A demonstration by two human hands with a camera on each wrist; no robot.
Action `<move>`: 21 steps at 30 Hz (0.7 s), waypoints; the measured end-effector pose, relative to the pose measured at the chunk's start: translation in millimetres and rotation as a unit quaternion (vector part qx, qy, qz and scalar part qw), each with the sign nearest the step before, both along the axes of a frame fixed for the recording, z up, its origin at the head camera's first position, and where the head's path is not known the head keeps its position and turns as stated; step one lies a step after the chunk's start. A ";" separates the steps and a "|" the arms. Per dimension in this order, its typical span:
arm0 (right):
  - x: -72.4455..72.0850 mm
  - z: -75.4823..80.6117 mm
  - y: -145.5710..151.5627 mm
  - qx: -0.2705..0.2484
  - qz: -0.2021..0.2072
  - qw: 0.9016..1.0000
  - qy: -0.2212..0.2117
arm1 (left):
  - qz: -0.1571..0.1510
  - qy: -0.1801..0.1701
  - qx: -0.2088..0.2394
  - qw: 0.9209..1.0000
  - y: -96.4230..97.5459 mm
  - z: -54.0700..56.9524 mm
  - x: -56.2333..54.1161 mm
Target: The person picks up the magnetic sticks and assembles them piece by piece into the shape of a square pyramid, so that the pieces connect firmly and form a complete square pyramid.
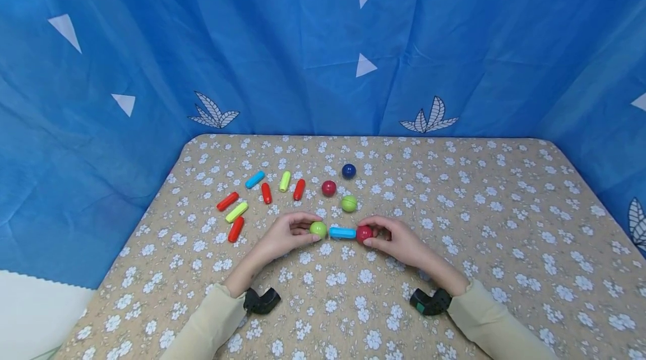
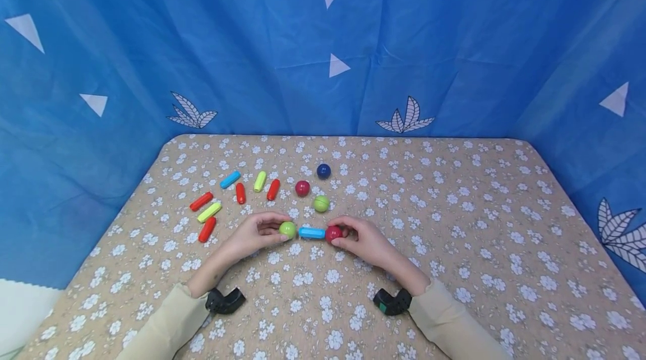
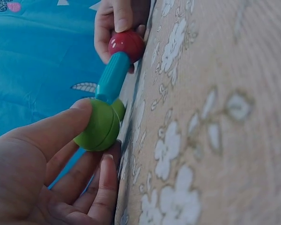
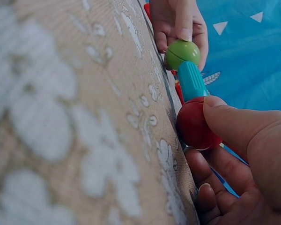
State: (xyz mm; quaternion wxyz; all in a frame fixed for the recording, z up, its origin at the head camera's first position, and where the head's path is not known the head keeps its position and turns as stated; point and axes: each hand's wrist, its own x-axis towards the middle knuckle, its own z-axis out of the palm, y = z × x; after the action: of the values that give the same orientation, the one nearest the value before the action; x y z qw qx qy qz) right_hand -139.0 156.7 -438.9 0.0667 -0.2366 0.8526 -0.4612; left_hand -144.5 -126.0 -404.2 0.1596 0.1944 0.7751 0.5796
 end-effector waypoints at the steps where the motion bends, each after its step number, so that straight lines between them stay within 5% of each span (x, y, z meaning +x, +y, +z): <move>1: 0.0 0.2 -0.1 0.000 0.000 1.000 0.001 | 0.001 -0.003 0.002 1.000 0.1 -0.4 -0.1; 21: -0.9 1.5 0.0 0.003 -0.009 1.000 -0.009 | 0.006 -0.022 0.031 0.999 5.0 -4.1 1.4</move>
State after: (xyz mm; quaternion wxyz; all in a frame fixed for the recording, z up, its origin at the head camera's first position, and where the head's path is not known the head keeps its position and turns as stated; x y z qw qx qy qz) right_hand -139.9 156.8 -437.4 0.0707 -0.2246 0.8557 -0.4609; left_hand -143.2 -121.0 -408.3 0.1668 0.1822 0.7544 0.6082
